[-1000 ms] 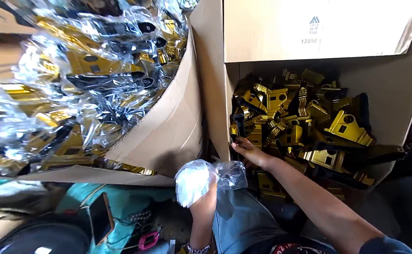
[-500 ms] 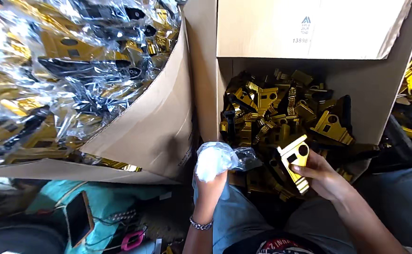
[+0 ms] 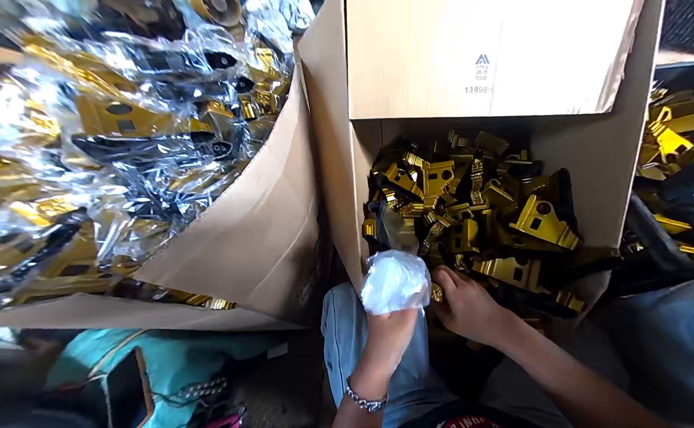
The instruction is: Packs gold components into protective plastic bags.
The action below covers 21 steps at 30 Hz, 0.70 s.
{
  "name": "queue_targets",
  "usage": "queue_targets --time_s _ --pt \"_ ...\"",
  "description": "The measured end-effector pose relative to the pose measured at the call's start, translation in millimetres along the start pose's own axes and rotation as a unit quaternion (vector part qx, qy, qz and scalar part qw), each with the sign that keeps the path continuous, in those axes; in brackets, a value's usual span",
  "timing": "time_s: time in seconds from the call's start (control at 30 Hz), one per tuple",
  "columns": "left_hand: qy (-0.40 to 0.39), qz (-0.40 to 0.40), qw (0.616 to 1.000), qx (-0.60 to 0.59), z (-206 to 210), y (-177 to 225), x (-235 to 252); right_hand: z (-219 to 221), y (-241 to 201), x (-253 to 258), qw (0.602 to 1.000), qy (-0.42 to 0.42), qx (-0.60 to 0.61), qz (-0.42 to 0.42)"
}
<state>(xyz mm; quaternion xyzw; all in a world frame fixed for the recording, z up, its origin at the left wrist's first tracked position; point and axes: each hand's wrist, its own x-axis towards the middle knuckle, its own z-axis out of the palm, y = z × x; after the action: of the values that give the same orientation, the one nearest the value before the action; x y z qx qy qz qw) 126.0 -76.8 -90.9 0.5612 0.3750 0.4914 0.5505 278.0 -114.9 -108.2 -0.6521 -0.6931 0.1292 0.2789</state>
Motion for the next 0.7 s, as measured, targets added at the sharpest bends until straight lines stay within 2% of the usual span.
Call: queue_targets --time_s 0.07,0.13,0.2,0.27,0.33,0.4,0.43,0.47,0.5,0.53,0.57,0.6,0.63,0.67,0.7 --pt "-0.069 0.095 0.985 0.124 -2 -14 -3 -7 1 10 0.99 -0.03 0.107 0.083" --pt "-0.079 0.153 0.963 0.205 0 -23 -2 -11 5 16 0.963 -0.047 0.236 0.124" --pt "-0.007 0.147 0.968 0.205 -2 -26 4 -19 6 14 0.913 -0.089 0.367 0.158" --pt "0.062 0.096 0.986 0.122 -7 -23 9 -20 7 6 0.885 -0.051 0.439 0.146" --pt "0.019 0.084 0.991 0.102 -9 -15 0 -14 6 3 0.924 0.069 0.362 0.104" --pt "-0.107 0.115 0.982 0.109 -7 -8 -16 -4 9 10 0.959 0.192 0.208 0.024" --pt "-0.147 0.123 0.977 0.089 -5 -7 -20 -6 11 12 0.967 0.21 0.146 -0.003" --pt "-0.159 0.107 0.98 0.05 -7 -8 -19 -17 12 11 0.978 0.185 0.096 -0.008" --pt "-0.145 0.066 0.987 -0.009 -12 -9 -15 -36 11 10 0.993 0.107 0.056 0.015" --pt "-0.119 0.017 0.99 -0.071 -19 -6 -8 -60 8 10 0.997 -0.014 0.022 0.067" --pt "-0.09 -0.03 0.989 -0.114 -30 -4 -2 -82 5 14 0.983 -0.139 -0.009 0.118" --pt "-0.061 -0.066 0.988 -0.127 -40 -3 1 -99 1 20 0.963 -0.228 -0.041 0.139" --pt "-0.032 -0.086 0.99 -0.108 -47 -1 2 -110 -3 22 0.961 -0.244 -0.068 0.114" --pt "-0.007 -0.085 0.994 -0.066 -51 -2 1 -116 -5 19 0.983 -0.163 -0.072 0.033" --pt "0.009 -0.069 0.997 -0.021 -50 -4 -1 -117 -5 19 0.996 -0.015 -0.047 -0.076"
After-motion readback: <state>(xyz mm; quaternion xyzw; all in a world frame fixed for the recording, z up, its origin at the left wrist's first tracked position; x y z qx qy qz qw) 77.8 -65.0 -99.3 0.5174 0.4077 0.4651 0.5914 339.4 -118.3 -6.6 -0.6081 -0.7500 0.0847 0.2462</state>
